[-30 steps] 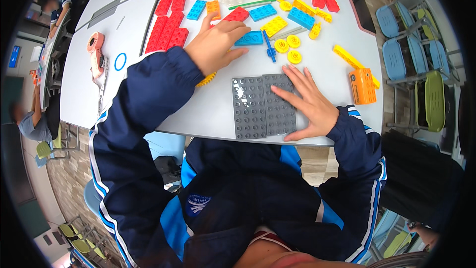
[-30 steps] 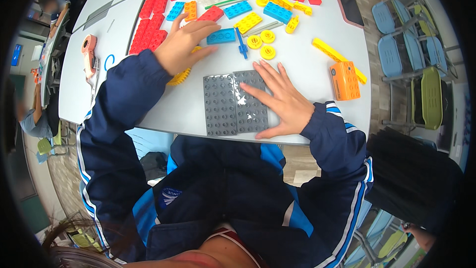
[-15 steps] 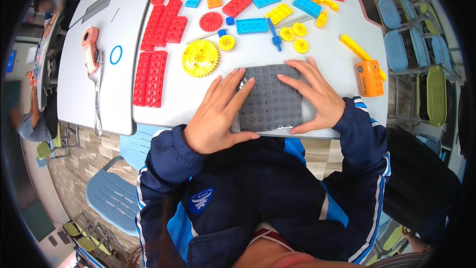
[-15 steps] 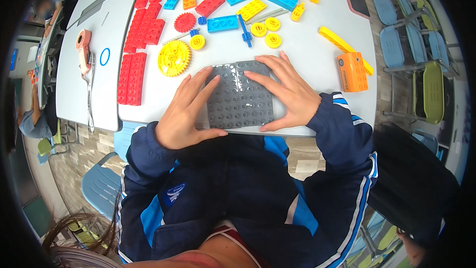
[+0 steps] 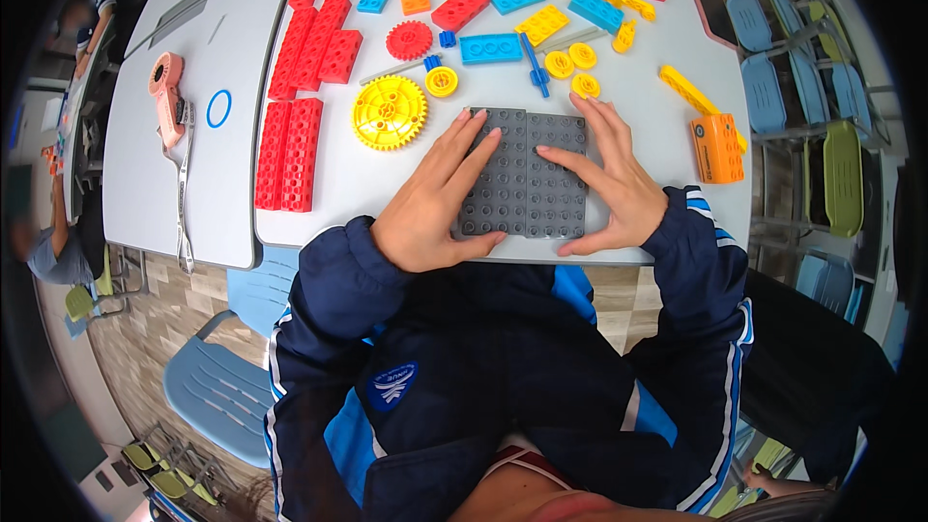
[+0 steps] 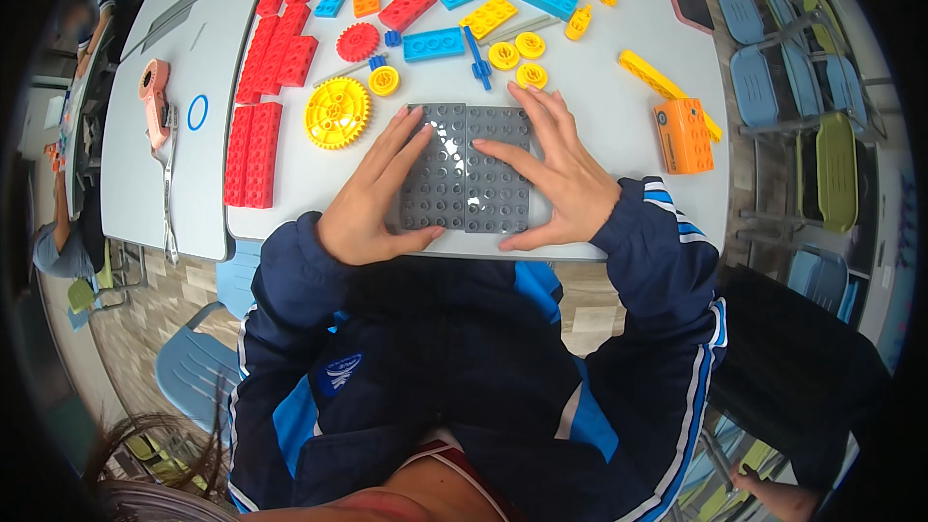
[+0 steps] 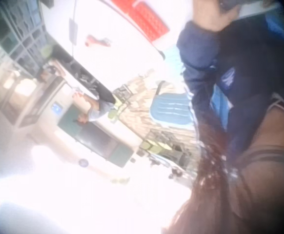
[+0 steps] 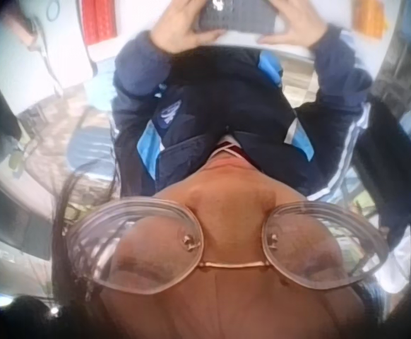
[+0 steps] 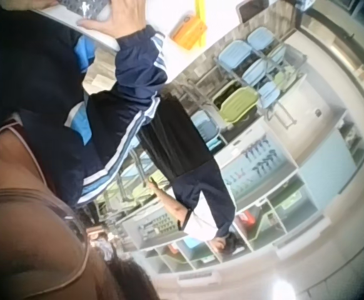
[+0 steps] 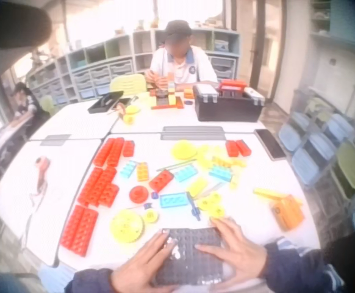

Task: The person assembles colorful plastic building blocks on a gray baseplate. They connect red, yellow, and blue bricks to form a small rectangular structure, then add additional red bricks on top to create a layered block.

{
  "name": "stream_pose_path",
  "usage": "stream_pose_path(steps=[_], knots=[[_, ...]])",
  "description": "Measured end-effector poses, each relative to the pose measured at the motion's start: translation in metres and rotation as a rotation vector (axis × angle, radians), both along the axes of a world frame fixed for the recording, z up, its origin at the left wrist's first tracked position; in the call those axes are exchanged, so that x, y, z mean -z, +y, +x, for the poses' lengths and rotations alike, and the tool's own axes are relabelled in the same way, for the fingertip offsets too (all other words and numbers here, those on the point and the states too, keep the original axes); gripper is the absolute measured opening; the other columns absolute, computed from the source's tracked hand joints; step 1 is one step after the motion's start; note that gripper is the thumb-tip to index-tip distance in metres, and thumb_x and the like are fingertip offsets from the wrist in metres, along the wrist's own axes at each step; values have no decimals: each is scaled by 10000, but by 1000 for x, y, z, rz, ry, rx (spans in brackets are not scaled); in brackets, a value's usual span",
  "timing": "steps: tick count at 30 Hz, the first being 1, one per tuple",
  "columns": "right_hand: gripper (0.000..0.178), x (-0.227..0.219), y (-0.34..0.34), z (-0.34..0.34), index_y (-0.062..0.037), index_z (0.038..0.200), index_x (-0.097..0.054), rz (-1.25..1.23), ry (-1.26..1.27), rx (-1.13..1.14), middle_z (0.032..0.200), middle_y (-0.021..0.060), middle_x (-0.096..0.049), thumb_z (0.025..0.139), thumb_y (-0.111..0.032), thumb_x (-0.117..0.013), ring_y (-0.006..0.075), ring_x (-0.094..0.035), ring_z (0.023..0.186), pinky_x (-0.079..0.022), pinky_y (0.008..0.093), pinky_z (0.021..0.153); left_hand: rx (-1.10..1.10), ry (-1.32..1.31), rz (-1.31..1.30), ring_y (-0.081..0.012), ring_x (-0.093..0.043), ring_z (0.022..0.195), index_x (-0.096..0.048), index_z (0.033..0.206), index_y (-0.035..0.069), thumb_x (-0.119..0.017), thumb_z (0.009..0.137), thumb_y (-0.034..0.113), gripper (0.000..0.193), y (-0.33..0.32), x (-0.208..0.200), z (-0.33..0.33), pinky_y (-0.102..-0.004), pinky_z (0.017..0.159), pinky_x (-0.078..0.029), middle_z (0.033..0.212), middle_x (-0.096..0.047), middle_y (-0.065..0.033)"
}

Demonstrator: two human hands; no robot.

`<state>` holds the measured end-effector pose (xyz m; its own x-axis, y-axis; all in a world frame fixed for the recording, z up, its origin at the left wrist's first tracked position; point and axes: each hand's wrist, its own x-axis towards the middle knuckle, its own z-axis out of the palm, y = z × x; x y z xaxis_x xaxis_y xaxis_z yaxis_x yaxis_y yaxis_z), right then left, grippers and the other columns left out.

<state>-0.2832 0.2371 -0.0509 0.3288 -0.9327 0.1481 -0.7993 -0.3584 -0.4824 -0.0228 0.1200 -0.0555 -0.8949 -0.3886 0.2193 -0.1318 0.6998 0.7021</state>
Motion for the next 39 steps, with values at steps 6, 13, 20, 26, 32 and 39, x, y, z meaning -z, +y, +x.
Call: stream_pose_path(steps=[6,13,20,26,32,39], knots=[[787,-3,-2,3,-121,1260,-634,-262,-102,91,1527,268,-267,607,-496,-863,460,-246,1402,-192,600,1141,209,87,-87,-412,-395,1368,-512,1351,15,-772,755,159,665,8,-51,18,-540,1098,-323,1453,-422,-243],[367,6,-17,-14,-108,1083,-720,-463,-147,265,1323,129,-558,747,-222,-812,354,-494,1156,-426,452,997,1233,1262,-149,-214,-683,890,-693,1006,13,-564,897,64,176,20,-154,37,-322,767,-519,1019,-700,-112],[272,16,-60,-28,-106,1076,-721,-470,-48,217,1221,75,-625,825,-207,-745,281,-520,1107,-420,396,972,1408,498,21,-223,-673,902,-684,1009,14,-564,897,76,175,20,-193,15,-330,779,-512,1025,-691,-117],[225,21,-60,-30,-86,1060,-737,-456,-108,278,1172,75,-661,844,-146,-716,276,-536,1063,-418,372,967,1461,447,61,-231,-665,913,-677,1011,14,-565,898,86,175,21,-199,10,-337,791,-507,1030,-684,-121],[219,19,-60,-31,-79,1034,-736,-476,-151,288,1125,82,-673,818,-116,-737,284,-555,1032,-447,378,923,1477,458,65,-239,-657,923,-670,1014,14,-565,898,96,176,17,-203,7,-345,802,-501,1034,-676,-124],[239,16,-61,-32,-65,1045,-732,-447,-235,299,1094,82,-675,807,-86,-746,290,-559,1010,-467,377,905,1430,455,69,-248,-647,935,-661,1017,14,-566,898,108,179,15,-206,4,-353,815,-494,1040,-668,-129]])
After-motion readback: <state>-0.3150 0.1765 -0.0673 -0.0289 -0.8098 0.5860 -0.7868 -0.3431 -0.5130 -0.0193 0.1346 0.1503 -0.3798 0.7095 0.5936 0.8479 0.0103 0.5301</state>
